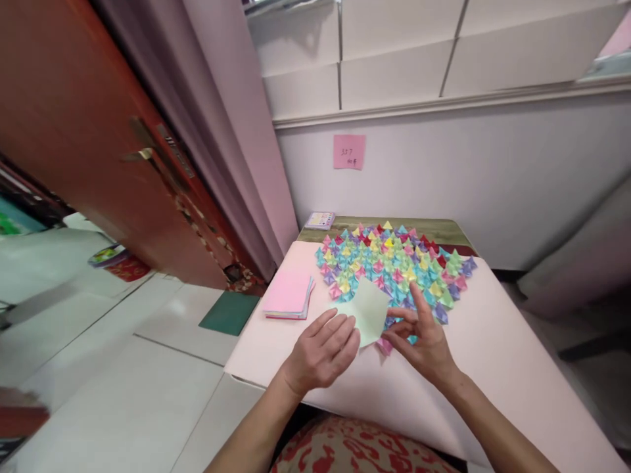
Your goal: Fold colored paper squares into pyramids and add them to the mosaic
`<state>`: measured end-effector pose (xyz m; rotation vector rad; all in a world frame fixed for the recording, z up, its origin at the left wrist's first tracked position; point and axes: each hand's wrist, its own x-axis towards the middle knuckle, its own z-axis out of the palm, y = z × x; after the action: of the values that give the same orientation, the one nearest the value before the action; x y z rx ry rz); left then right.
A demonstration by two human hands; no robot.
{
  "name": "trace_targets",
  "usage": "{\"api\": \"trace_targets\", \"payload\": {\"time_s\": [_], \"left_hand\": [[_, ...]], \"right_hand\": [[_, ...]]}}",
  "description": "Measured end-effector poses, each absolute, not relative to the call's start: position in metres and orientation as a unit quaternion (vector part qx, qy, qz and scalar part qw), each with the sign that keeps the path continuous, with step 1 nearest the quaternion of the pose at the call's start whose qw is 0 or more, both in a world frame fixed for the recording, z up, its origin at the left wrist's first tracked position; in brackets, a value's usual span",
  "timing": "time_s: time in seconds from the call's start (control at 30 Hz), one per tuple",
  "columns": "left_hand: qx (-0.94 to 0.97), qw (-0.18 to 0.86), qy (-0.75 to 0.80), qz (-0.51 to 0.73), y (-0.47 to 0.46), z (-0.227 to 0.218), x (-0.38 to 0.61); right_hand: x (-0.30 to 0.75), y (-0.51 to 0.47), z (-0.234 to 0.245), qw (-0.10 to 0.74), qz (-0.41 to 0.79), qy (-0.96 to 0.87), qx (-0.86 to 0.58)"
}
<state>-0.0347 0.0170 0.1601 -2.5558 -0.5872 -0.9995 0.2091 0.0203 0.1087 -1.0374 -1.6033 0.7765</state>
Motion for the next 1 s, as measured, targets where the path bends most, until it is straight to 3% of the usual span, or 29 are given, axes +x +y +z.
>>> {"api": "trace_targets", "payload": {"time_s": [0.1, 0.23, 0.37, 0.5, 0.63, 1.0], "left_hand": [[-0.898, 0.205, -0.159, -0.356, 0.011, 0.163, -0.024], [-0.898, 0.201, -0.134, -0.367, 0.007, 0.159, -0.012], [-0.833, 0.177, -0.271, -0.448, 0.017, 0.146, -0.006], [-0.76, -0.076, -0.43, -0.482, 0.031, 0.14, 0.005], [-0.737, -0.331, -0.375, -0.455, 0.035, 0.144, 0.017], [-0.621, -0.476, -0.347, -0.517, 0.03, 0.152, 0.024]], "right_hand": [[0.218, 0.02, 0.113, 0.509, 0.284, -0.673, -0.454], [0.234, 0.023, 0.113, 0.496, 0.42, -0.627, -0.43], [0.247, 0.02, 0.112, 0.555, 0.449, -0.536, -0.45], [0.25, 0.015, 0.119, 0.607, 0.346, -0.547, -0.46], [0.246, 0.015, 0.126, 0.614, 0.286, -0.572, -0.462], [0.249, 0.003, 0.13, 0.62, 0.174, -0.643, -0.415]]}}
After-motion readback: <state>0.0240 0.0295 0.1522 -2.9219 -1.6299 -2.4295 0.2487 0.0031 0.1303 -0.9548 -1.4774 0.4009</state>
